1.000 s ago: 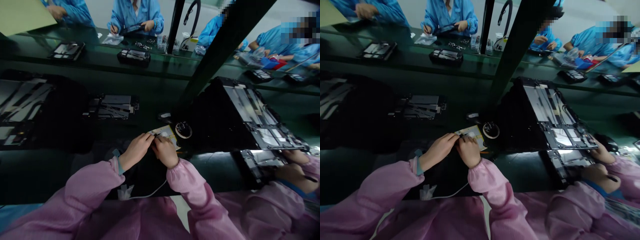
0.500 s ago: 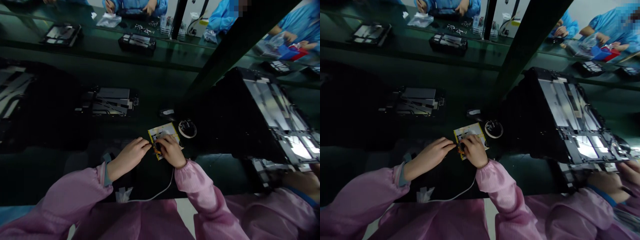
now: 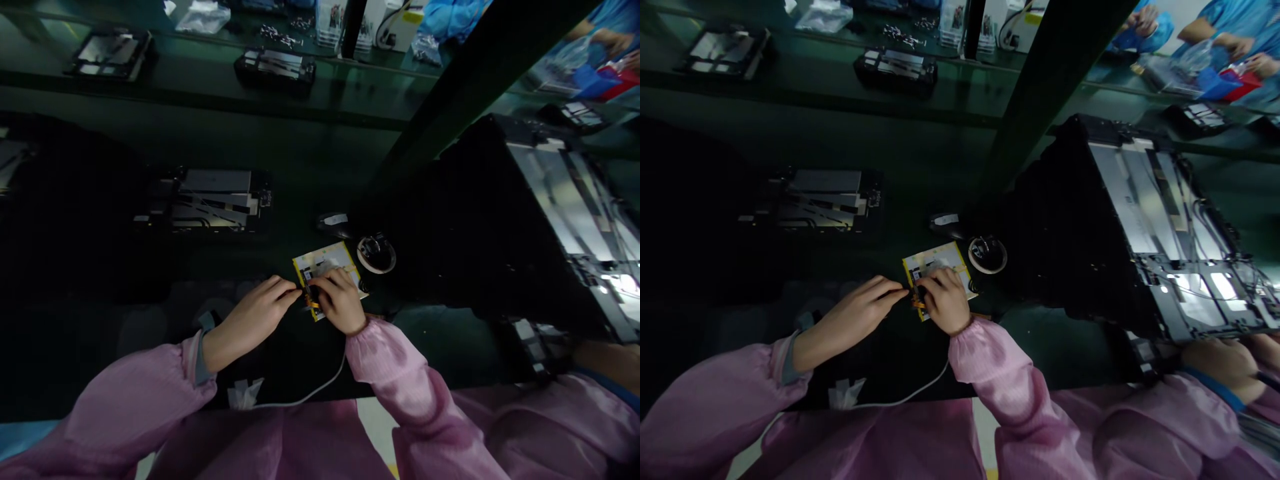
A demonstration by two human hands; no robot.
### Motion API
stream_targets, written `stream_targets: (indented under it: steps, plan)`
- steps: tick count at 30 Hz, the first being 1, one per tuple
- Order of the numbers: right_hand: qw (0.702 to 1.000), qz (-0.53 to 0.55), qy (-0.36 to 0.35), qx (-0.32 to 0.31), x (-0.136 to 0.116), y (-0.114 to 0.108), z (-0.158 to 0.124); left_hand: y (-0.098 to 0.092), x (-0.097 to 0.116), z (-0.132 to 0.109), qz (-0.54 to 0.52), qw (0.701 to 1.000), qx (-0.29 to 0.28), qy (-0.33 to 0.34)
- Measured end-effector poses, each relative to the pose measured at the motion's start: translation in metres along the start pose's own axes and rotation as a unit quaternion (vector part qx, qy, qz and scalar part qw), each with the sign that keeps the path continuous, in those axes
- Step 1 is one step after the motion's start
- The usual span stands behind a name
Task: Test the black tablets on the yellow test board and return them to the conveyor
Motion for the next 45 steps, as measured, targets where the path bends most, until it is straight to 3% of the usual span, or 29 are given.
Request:
stream_targets:
  steps: [29, 37, 45]
  plan:
    - [1.0, -0.003, 0.001, 0.004, 0.0, 0.001, -0.001, 0.013, -0.001, -0.003, 0.037, 0.999, -0.013, 0.015]
    - [0.997, 0.022, -0.065, -0.04, 0.001, -0.011, -0.002, 0.012, 0.001, 0.0, 0.053, 0.998, 0.011, 0.018]
    - [0.989, -0.083, -0.104, -0.065, -0.013, -0.011, -0.003, 0.01, 0.002, 0.002, 0.051, 0.998, 0.026, 0.013]
Point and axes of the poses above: each hand's wrist, its own z-axis towards the middle knuckle, its own y-axis out of the palm, x = y × z, the point moved 2 cm from there along z, towards the middle knuckle, and after that the axes turned 2 degrees about z, right-handed, at the moved point
